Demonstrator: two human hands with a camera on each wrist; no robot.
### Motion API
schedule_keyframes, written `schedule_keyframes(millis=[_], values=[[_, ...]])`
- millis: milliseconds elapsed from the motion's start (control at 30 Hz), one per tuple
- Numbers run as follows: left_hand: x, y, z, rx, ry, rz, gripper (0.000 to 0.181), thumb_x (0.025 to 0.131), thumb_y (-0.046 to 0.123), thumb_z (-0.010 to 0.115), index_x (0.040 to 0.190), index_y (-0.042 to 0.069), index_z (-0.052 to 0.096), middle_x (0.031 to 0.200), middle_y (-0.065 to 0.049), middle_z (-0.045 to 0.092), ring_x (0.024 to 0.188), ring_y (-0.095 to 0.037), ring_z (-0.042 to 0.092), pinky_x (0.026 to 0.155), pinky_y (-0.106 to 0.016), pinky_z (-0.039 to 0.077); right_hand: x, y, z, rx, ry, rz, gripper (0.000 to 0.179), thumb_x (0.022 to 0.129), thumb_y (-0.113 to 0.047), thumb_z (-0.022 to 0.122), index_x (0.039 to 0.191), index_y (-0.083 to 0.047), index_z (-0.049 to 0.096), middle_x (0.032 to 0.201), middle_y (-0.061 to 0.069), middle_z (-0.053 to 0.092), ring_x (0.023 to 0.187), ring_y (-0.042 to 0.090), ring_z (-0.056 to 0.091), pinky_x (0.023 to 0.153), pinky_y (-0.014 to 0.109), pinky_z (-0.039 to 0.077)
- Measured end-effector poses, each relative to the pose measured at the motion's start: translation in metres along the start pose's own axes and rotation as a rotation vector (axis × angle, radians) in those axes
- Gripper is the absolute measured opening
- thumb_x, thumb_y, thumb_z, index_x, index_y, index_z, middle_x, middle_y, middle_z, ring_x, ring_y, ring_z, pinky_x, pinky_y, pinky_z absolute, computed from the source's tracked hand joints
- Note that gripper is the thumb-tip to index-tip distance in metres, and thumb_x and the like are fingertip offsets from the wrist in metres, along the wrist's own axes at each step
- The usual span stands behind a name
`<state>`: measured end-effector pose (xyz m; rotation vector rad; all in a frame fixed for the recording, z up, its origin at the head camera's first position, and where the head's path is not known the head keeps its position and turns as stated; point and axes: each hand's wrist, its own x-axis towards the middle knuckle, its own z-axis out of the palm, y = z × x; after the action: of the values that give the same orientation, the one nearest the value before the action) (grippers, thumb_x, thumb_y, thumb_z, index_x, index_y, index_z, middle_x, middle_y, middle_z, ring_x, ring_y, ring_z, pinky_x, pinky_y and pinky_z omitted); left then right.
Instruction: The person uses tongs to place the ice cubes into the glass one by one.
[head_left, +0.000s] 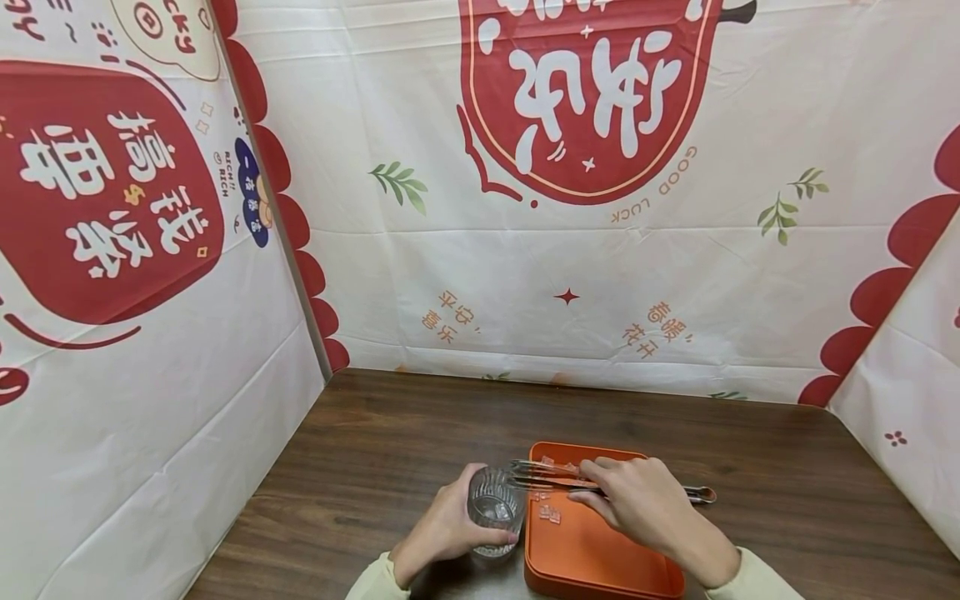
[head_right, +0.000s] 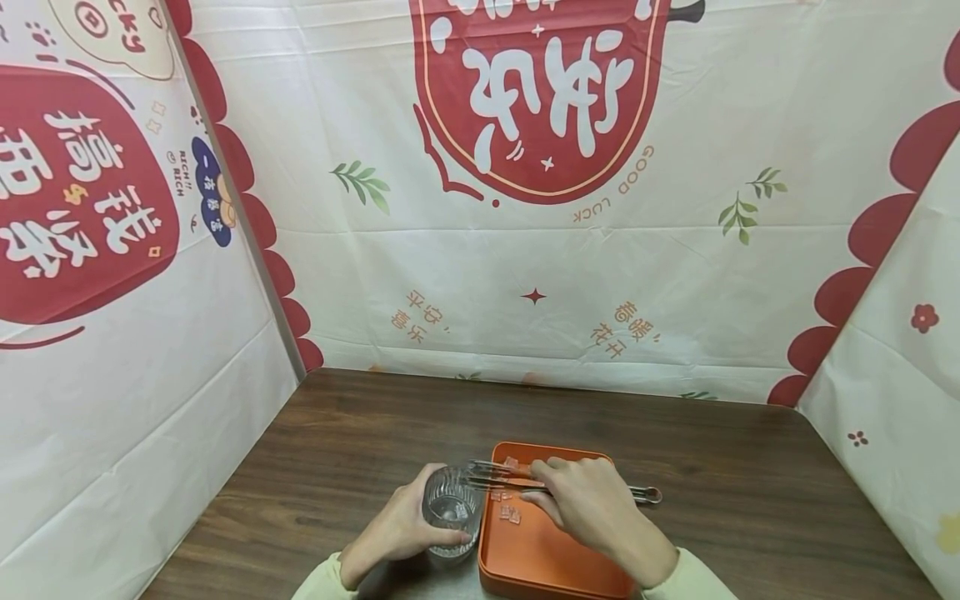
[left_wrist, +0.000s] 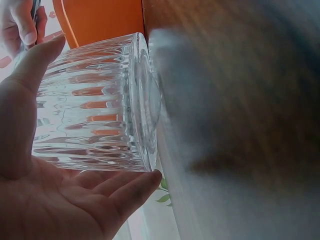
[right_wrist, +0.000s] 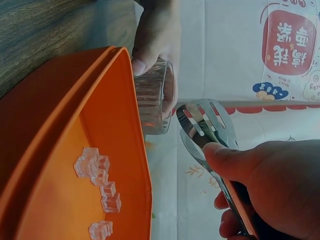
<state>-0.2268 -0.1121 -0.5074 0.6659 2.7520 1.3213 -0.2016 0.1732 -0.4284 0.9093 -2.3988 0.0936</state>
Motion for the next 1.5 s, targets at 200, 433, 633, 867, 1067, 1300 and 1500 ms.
schedule_keyframes(millis=[200,433,633,867,1067,1300,1500], values=[[0.0,-0.001,0.001,0.004,0.009,0.008,0.088,0.061,0.048,0.092,0.131,0.017,0.048,0.108,-0.001,0.067,0.093,-0.016,0.064,0.079,-0.033,0.052,-0.004,0.004,-0.003,-0.015,-0.022,0.036,0.025,0.084,-0.048,0.073,0.085,-0.026,0.061,0.065,-0.017,0.054,0.045,0.002,0.044,0.04,0.021,0.027],[0.0,-0.002,0.001,0.002,0.008,0.008,0.088,0.061,0.049,0.092,0.131,0.017,0.048,0.108,-0.001,0.068,0.093,-0.016,0.064,0.079,-0.032,0.052,-0.011,0.012,-0.003,-0.048,-0.039,0.07,0.028,0.081,-0.049,0.075,0.092,-0.025,0.065,0.072,-0.014,0.06,0.045,0.003,0.047,0.039,0.022,0.03],[0.0,-0.001,0.0,-0.001,0.004,0.004,0.089,0.061,0.049,0.092,0.131,0.016,0.048,0.108,-0.001,0.067,0.094,-0.017,0.064,0.08,-0.032,0.052,-0.017,0.018,-0.004,-0.075,-0.074,0.093,0.032,0.082,-0.052,0.074,0.096,-0.024,0.067,0.076,-0.011,0.062,0.047,0.006,0.051,0.04,0.023,0.031],[0.0,0.0,-0.001,-0.001,0.011,0.005,0.09,0.061,0.047,0.092,0.132,0.014,0.048,0.11,-0.003,0.068,0.094,-0.019,0.065,0.08,-0.033,0.052,-0.022,0.023,-0.003,-0.104,-0.099,0.113,0.035,0.08,-0.053,0.074,0.094,-0.022,0.066,0.074,-0.011,0.06,0.045,0.006,0.048,0.039,0.023,0.031],[0.001,0.001,-0.001,-0.012,0.005,-0.005,0.088,0.062,0.046,0.092,0.132,0.014,0.048,0.109,-0.003,0.068,0.093,-0.017,0.065,0.08,-0.032,0.052,-0.024,0.023,-0.004,-0.102,-0.182,0.135,0.037,0.083,-0.055,0.072,0.097,-0.021,0.067,0.075,-0.007,0.063,0.045,0.006,0.048,0.039,0.024,0.033],[0.001,0.001,-0.001,-0.009,0.005,-0.009,0.088,0.061,0.046,0.092,0.131,0.015,0.049,0.108,-0.003,0.068,0.093,-0.016,0.065,0.08,-0.031,0.052,-0.028,0.023,-0.001,-0.075,-0.276,0.16,0.038,0.084,-0.056,0.069,0.096,-0.02,0.067,0.072,-0.008,0.059,0.045,0.007,0.045,0.04,0.024,0.032],[0.0,0.001,0.0,-0.001,0.005,-0.01,0.089,0.061,0.047,0.092,0.131,0.015,0.049,0.109,-0.003,0.068,0.093,-0.017,0.065,0.08,-0.032,0.052,-0.034,0.021,0.005,-0.047,-0.297,0.135,0.035,0.084,-0.054,0.07,0.092,-0.02,0.064,0.07,-0.011,0.052,0.045,0.007,0.043,0.041,0.026,0.033]])
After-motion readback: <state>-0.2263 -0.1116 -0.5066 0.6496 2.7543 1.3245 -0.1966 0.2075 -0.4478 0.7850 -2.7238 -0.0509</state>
